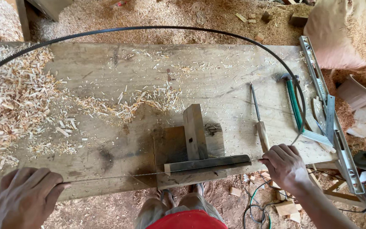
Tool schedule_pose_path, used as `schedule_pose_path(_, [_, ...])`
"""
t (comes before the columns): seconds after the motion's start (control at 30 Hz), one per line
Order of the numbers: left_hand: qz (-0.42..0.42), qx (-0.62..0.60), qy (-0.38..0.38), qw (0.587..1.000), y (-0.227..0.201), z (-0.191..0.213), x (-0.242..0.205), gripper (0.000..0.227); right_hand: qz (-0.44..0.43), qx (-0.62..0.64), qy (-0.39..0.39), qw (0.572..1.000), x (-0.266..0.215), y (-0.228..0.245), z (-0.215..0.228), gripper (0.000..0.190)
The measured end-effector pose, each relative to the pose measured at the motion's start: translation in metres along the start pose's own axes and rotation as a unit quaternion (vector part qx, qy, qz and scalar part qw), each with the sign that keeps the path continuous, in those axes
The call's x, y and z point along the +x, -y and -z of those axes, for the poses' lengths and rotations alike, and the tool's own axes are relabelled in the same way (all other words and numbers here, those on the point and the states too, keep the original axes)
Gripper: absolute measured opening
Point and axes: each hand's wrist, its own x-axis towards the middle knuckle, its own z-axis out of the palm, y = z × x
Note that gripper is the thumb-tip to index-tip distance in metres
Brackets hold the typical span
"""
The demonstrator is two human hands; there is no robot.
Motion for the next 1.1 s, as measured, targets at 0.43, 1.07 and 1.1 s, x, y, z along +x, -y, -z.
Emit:
schedule_pose_path(0.43, [0.013,0.019,0.036,0.999,0.004,0.013,-0.002,0.021,0.021,0.043,-0.008,0.999,0.014,0.013,0.009,0.016])
schedule_pose_path(1.07, [0.207,-0.264,-0.193,0.922,-0.123,0.011,0.007,0.068,-0.286,0.081,-0.15,0.943,-0.058,-0.021,-0.033,0.05])
schedule_pose_path(1.1, [0.243,-0.301,-0.164,0.907,-0.131,0.003,0.013,0.067,-0.382,0.113,-0.119,0.909,-0.069,-0.031,-0.052,0.047])
